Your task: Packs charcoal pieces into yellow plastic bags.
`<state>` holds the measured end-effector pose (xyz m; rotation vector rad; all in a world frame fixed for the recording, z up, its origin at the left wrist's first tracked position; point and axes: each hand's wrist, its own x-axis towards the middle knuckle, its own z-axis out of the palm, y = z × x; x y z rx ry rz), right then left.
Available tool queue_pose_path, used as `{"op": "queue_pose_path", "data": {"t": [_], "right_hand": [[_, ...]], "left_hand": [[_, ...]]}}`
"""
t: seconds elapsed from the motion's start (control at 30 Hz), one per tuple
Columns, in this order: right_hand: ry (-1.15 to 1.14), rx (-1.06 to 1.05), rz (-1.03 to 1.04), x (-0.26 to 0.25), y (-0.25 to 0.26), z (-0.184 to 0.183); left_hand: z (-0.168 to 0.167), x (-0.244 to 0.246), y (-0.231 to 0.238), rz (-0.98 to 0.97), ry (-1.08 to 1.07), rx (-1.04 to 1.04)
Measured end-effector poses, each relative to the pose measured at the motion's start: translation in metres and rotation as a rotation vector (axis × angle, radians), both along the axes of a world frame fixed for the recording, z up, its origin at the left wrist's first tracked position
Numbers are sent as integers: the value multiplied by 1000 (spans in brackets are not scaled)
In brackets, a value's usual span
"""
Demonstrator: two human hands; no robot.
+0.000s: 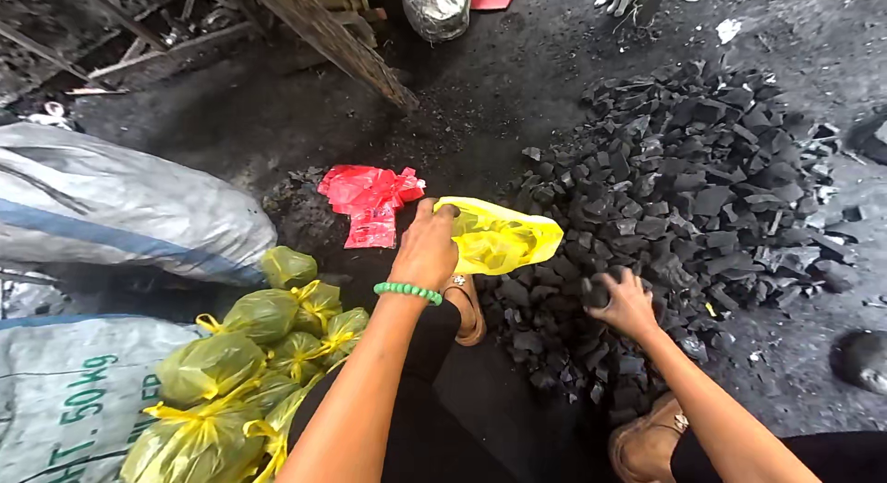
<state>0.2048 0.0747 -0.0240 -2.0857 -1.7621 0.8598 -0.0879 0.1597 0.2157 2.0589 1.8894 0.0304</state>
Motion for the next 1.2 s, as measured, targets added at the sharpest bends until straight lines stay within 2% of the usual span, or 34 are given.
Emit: {"op": "queue_pose_path", "data": {"t": [0.07,0.13,0.2,0.3,0.37,0.43,0.47,0.5,0.57,0.6,0.63,0.67,0.73,0.77,0.83,0.93,1.0,1.07,1.13,1.2], "right_hand": [[347,49,-298,21,-2,2],[828,166,-576,30,-6,7],[1333,287,-756,23,-9,27],[1884,435,-791,3,-16,70],[2003,468,-665,-8,-19,83],[1865,424,-468,-16,-20,78],[1641,374,-381,-17,-21,69],[1308,293,-234,-15,-20,60],[502,35,47,-20,-8,61],[221,-109,170,-29,-1,62],[89,-212,267,-33,6,65],[63,-214,336,-31,16,69],[195,-56,364,-11,39,78],[221,31,312,3,54,81],[92,116,182,30,86,83],[-236,-141,173,61,117,55],[-319,-121,198,70,114,24],[-380,37,197,66,100,2],[-419,117,197,58,86,-4],[-382,99,177,56,77,-1]], "left_hand": [[-9,14,0,-28,15,-40],[-20,33,-2,-59,38,-95],[-34,53,-7,-113,37,-147],[-55,81,-18,-207,-24,-267],[-67,95,-24,-229,-143,-366],[-73,102,-26,-232,-273,-476],[-76,102,-26,-231,-318,-518],[-78,101,-26,-234,-330,-545],[-84,96,-24,-263,-221,-559],[-88,93,-26,-277,-142,-570],[-93,89,-29,-289,-72,-580],[-95,86,-31,-304,-11,-588],[-94,79,-33,-333,91,-617],[-94,74,-33,-352,120,-620],[-94,66,-32,-394,144,-581],[-91,61,-29,-369,168,-606],[-91,61,-29,-349,146,-565],[-91,63,-28,-340,101,-516],[-89,66,-28,-337,30,-459],[-83,69,-28,-315,-105,-449]]}}
